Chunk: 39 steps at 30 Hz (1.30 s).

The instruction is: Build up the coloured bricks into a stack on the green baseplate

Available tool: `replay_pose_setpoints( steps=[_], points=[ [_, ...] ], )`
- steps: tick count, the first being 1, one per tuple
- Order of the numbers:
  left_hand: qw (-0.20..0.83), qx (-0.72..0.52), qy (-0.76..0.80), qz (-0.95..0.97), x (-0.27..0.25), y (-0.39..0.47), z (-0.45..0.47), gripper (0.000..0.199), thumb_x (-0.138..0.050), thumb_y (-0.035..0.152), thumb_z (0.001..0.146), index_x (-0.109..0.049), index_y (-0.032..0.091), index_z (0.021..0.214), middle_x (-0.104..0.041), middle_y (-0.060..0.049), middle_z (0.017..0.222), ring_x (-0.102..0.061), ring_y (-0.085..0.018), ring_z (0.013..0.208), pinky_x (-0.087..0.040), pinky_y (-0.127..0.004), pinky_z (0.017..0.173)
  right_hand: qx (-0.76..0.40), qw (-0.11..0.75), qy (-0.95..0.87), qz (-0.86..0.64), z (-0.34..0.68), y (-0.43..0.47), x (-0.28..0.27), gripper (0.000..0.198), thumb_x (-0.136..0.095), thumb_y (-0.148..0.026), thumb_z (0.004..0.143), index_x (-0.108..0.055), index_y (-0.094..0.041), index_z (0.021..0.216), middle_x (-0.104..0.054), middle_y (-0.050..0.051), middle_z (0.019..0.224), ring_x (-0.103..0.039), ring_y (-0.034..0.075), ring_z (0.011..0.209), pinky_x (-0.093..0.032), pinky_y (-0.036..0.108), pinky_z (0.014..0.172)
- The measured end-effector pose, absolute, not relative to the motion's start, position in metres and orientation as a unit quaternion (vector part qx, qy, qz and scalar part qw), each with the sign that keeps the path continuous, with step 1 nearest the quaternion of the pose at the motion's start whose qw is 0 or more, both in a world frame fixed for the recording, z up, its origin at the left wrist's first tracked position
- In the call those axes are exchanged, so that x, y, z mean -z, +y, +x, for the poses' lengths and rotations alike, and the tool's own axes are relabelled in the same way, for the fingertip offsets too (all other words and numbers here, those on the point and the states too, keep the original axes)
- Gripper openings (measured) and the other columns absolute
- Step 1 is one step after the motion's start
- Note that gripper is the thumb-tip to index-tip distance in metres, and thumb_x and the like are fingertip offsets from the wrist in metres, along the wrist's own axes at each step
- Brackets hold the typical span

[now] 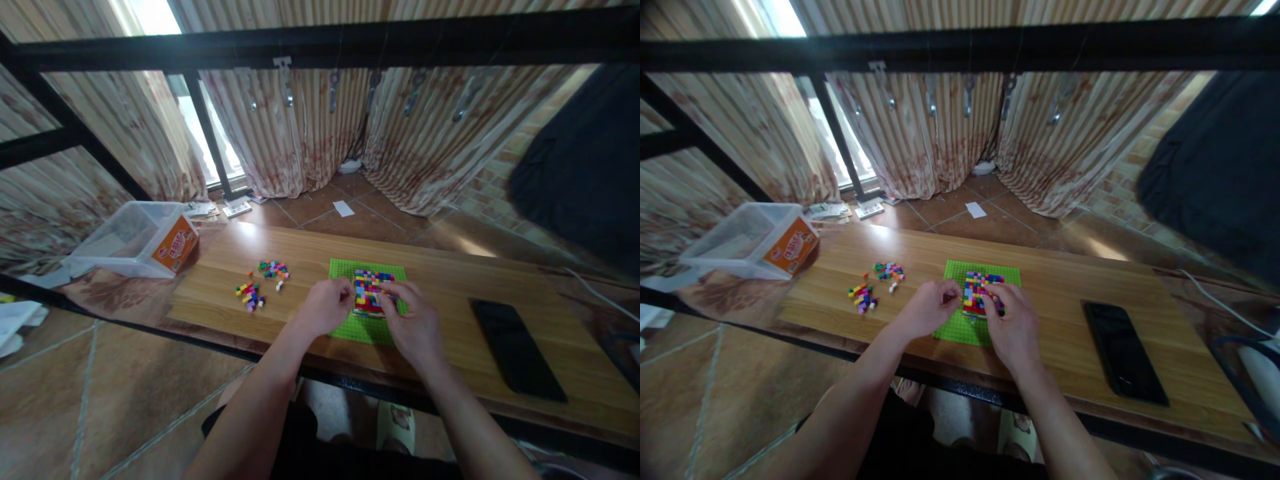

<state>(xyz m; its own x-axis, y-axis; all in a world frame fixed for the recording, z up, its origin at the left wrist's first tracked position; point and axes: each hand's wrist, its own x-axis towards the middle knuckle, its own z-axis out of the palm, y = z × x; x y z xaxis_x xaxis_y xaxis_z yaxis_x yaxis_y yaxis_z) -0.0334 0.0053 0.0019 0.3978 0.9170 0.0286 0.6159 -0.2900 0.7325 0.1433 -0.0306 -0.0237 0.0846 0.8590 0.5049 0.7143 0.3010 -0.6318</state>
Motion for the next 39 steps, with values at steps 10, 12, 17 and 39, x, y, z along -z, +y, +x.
replay_pose_setpoints(
  steps=[10, 12, 17, 39],
  points=[
    [0.328, -0.237, 0.493, 0.770, 0.001, 0.006, -0.033, 0.015, -0.052, 0.011, 0.078, -0.065, 0.017, 0.076, -0.060, 0.002, 0.064, -0.050, -0.011, 0.058, -0.036, -0.022, 0.057, -0.099, 0.439, -0.628, -0.634, 0.140, -0.026, 0.033, 0.028, -0.062, -0.042, 0.082, -0.072, -0.022, 0.099, -0.061, 0.012, 0.114, -0.053, 0.029, 0.110, -0.040, 0.050, 0.096],
    [0.326, -0.238, 0.492, 0.771, 0.001, 0.006, -0.033, 0.015, -0.052, 0.011, 0.078, -0.066, 0.017, 0.077, -0.061, 0.002, 0.064, -0.050, -0.011, 0.058, -0.037, -0.022, 0.058, -0.110, 0.446, -0.622, -0.634, 0.140, -0.025, 0.034, 0.028, -0.062, -0.042, 0.082, -0.072, -0.022, 0.100, -0.060, 0.012, 0.115, -0.053, 0.029, 0.111, -0.039, 0.050, 0.097],
    [0.328, -0.236, 0.495, 0.769, 0.000, 0.005, -0.032, 0.014, -0.052, 0.013, 0.078, -0.065, 0.017, 0.076, -0.058, 0.002, 0.062, -0.048, -0.011, 0.057, -0.034, -0.022, 0.056, -0.140, 0.455, -0.609, -0.635, 0.140, -0.024, 0.037, 0.029, -0.064, -0.041, 0.078, -0.071, -0.023, 0.100, -0.058, 0.011, 0.119, -0.052, 0.029, 0.114, -0.038, 0.050, 0.099],
    [0.312, -0.240, 0.493, 0.776, 0.005, 0.005, -0.031, 0.014, -0.051, 0.012, 0.079, -0.063, 0.017, 0.077, -0.062, 0.001, 0.066, -0.052, -0.011, 0.059, -0.036, -0.022, 0.057, -0.193, 0.493, -0.571, -0.627, 0.135, -0.020, 0.039, 0.029, -0.070, -0.034, 0.071, -0.071, -0.023, 0.098, -0.055, 0.009, 0.121, -0.053, 0.025, 0.115, -0.041, 0.046, 0.102]
  ],
)
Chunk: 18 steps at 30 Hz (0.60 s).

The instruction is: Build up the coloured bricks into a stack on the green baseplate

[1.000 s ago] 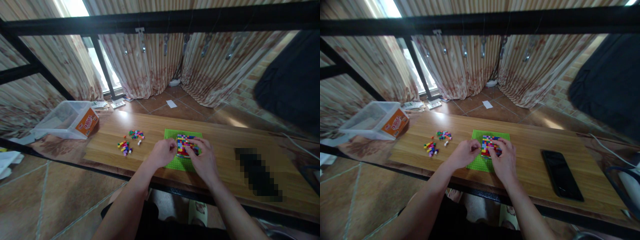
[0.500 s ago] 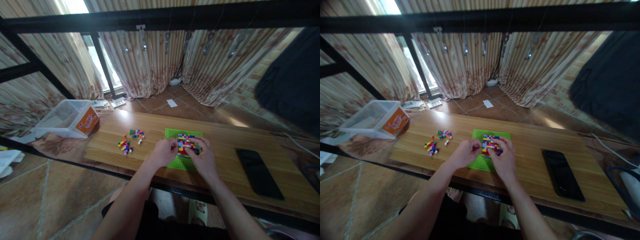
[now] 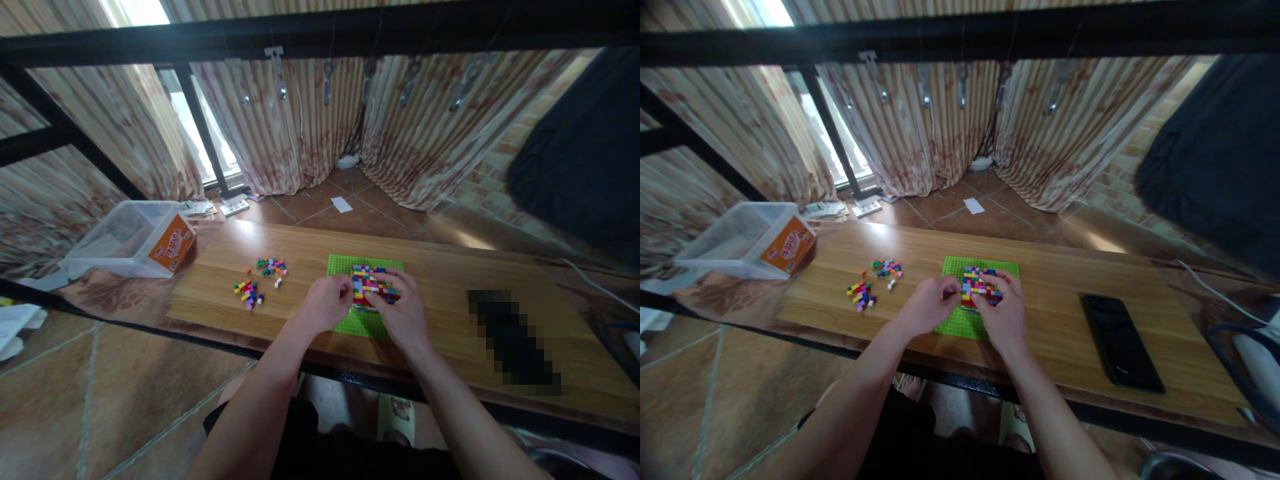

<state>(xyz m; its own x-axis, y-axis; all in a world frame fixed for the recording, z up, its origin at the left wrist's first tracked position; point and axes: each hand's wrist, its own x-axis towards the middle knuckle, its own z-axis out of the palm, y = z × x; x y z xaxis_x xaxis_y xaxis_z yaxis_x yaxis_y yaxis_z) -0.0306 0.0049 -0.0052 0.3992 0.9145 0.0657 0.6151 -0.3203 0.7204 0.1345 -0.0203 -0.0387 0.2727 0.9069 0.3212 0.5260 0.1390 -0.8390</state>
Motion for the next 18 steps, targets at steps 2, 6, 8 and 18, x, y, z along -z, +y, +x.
replay_pose_setpoints(
  steps=[2, 6, 8, 18],
  points=[
    [0.310, -0.243, 0.492, 0.776, 0.005, 0.004, -0.031, 0.014, -0.050, 0.012, 0.079, -0.063, 0.017, 0.077, -0.062, 0.001, 0.066, -0.052, -0.011, 0.059, -0.036, -0.022, 0.057, -0.194, 0.497, -0.569, -0.626, 0.134, -0.019, 0.039, 0.029, -0.071, -0.033, 0.070, -0.071, -0.023, 0.097, -0.056, 0.009, 0.120, -0.053, 0.025, 0.114, -0.041, 0.046, 0.101],
    [0.307, -0.245, 0.486, 0.781, 0.006, 0.004, -0.032, 0.014, -0.050, 0.013, 0.080, -0.063, 0.017, 0.078, -0.064, 0.001, 0.068, -0.055, -0.012, 0.062, -0.039, -0.022, 0.059, -0.193, 0.502, -0.562, -0.628, 0.133, -0.018, 0.039, 0.030, -0.072, -0.034, 0.068, -0.072, -0.022, 0.096, -0.056, 0.010, 0.120, -0.054, 0.026, 0.114, -0.041, 0.047, 0.101],
    [0.312, -0.247, 0.486, 0.778, 0.006, 0.005, -0.033, 0.013, -0.051, 0.014, 0.081, -0.063, 0.018, 0.081, -0.066, 0.000, 0.072, -0.058, -0.012, 0.065, -0.041, -0.022, 0.062, -0.194, 0.506, -0.562, -0.625, 0.134, -0.018, 0.039, 0.030, -0.072, -0.036, 0.069, -0.072, -0.022, 0.095, -0.057, 0.010, 0.120, -0.054, 0.026, 0.113, -0.041, 0.048, 0.101],
    [0.355, -0.275, 0.469, 0.761, -0.002, 0.007, -0.039, 0.007, -0.055, 0.015, 0.082, -0.062, 0.018, 0.082, -0.068, -0.001, 0.078, -0.063, -0.013, 0.073, -0.047, -0.023, 0.068, -0.187, 0.561, -0.528, -0.610, 0.145, -0.024, 0.030, 0.020, -0.059, -0.034, 0.084, -0.070, -0.020, 0.090, -0.069, 0.009, 0.100, -0.063, 0.023, 0.096, -0.048, 0.041, 0.086]
  ],
)
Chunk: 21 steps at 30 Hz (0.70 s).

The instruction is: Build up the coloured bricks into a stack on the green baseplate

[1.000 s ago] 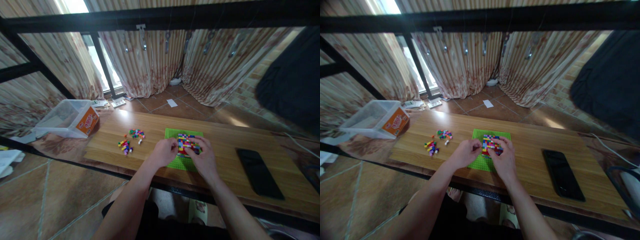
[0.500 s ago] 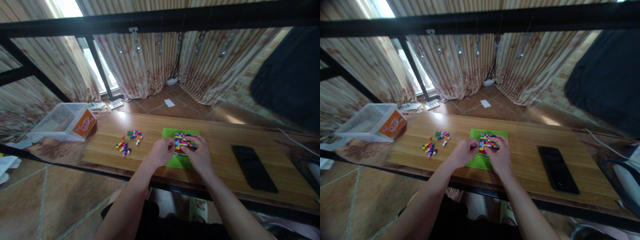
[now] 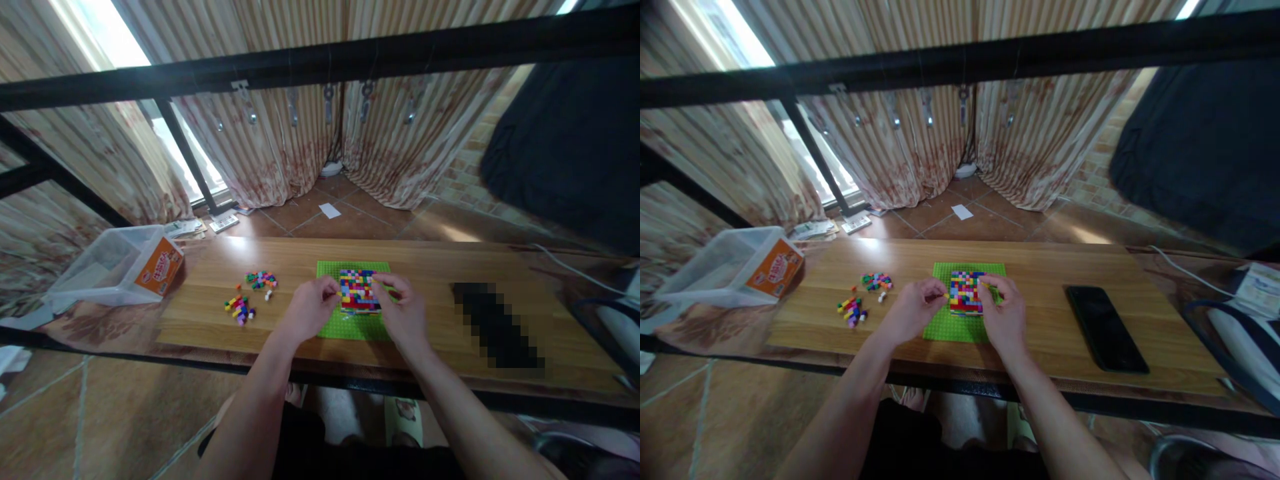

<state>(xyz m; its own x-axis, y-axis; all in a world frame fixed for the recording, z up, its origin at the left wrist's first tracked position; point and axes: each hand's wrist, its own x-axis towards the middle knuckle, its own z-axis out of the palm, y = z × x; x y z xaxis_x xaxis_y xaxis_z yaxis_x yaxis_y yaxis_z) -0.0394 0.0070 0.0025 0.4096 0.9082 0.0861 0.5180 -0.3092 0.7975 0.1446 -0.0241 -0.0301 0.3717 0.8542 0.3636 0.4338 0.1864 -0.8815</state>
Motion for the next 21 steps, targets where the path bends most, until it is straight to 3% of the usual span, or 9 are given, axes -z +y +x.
replay_pose_setpoints(
  steps=[11, 21],
  points=[
    [0.412, -0.318, 0.410, 0.749, -0.009, 0.001, -0.028, 0.009, -0.055, 0.013, 0.084, -0.061, 0.019, 0.085, -0.068, 0.001, 0.083, -0.064, -0.012, 0.081, -0.049, -0.024, 0.078, -0.179, 0.491, -0.663, -0.536, 0.134, -0.037, 0.017, 0.016, -0.059, -0.028, 0.086, -0.070, -0.027, 0.097, -0.071, 0.004, 0.100, -0.064, 0.022, 0.100, -0.048, 0.042, 0.092],
    [0.424, -0.313, 0.391, 0.755, -0.015, -0.002, -0.022, 0.013, -0.051, 0.012, 0.086, -0.059, 0.019, 0.093, -0.069, 0.001, 0.086, -0.065, -0.012, 0.083, -0.050, -0.025, 0.080, -0.161, 0.467, -0.707, -0.506, 0.137, -0.041, 0.014, 0.019, -0.053, -0.026, 0.090, -0.070, -0.029, 0.097, -0.073, 0.003, 0.095, -0.065, 0.021, 0.092, -0.051, 0.040, 0.085]
  ],
)
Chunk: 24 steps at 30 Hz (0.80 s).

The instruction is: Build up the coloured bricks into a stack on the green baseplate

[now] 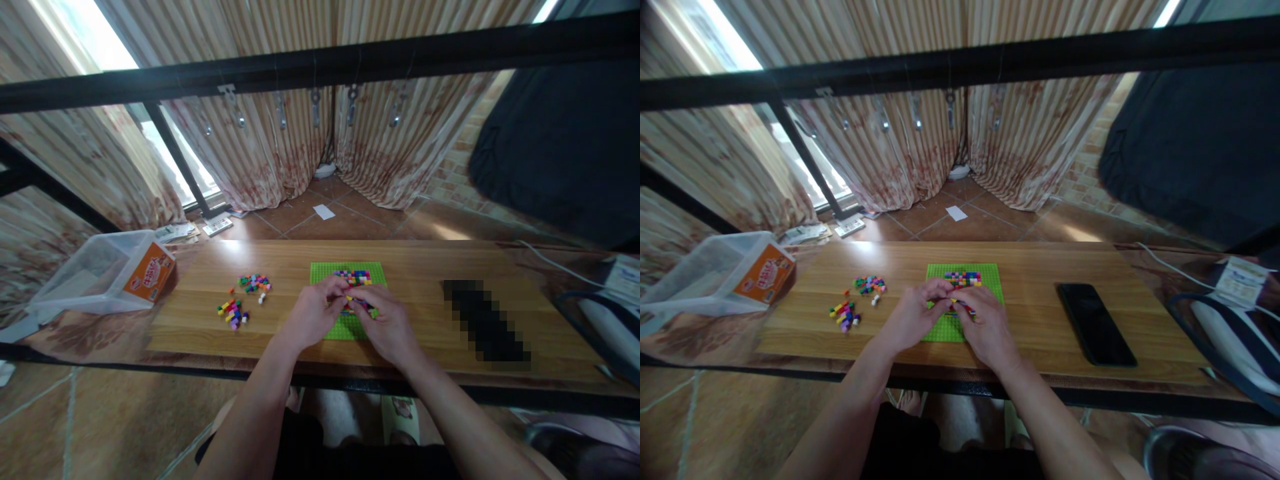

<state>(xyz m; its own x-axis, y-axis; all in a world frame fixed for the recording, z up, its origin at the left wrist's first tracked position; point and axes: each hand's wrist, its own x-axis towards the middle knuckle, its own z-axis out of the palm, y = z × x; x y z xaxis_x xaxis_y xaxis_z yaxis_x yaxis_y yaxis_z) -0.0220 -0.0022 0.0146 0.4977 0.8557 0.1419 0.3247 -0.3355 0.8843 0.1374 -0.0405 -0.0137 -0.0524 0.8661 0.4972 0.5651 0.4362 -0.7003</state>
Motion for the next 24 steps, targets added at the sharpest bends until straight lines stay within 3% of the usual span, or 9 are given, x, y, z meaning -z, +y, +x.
replay_pose_setpoints(
  steps=[11, 19, 24],
  points=[
    [0.382, -0.320, 0.436, 0.749, -0.011, 0.002, -0.025, 0.010, -0.054, 0.017, 0.086, -0.060, 0.019, 0.094, -0.071, -0.001, 0.086, -0.066, -0.013, 0.078, -0.049, -0.025, 0.073, -0.136, 0.455, -0.682, -0.555, 0.147, -0.039, 0.014, 0.016, -0.055, -0.030, 0.086, -0.069, -0.026, 0.092, -0.071, 0.004, 0.092, -0.065, 0.023, 0.089, -0.051, 0.040, 0.082],
    [0.341, -0.299, 0.481, 0.750, 0.003, 0.009, -0.033, 0.009, -0.054, 0.019, 0.084, -0.063, 0.019, 0.087, -0.070, -0.002, 0.082, -0.062, -0.013, 0.071, -0.046, -0.023, 0.065, -0.160, 0.455, -0.655, -0.582, 0.156, -0.037, 0.015, 0.011, -0.058, -0.029, 0.083, -0.067, -0.024, 0.083, -0.067, 0.001, 0.078, -0.061, 0.017, 0.068, -0.050, 0.032, 0.068],
    [0.334, -0.289, 0.485, 0.755, 0.006, 0.009, -0.033, 0.010, -0.054, 0.019, 0.084, -0.064, 0.019, 0.088, -0.071, -0.002, 0.084, -0.063, -0.014, 0.074, -0.046, -0.024, 0.068, -0.195, 0.460, -0.670, -0.550, 0.156, -0.036, 0.018, 0.011, -0.061, -0.031, 0.082, -0.069, -0.024, 0.081, -0.065, 0.001, 0.076, -0.059, 0.016, 0.066, -0.048, 0.030, 0.063]
  ],
)
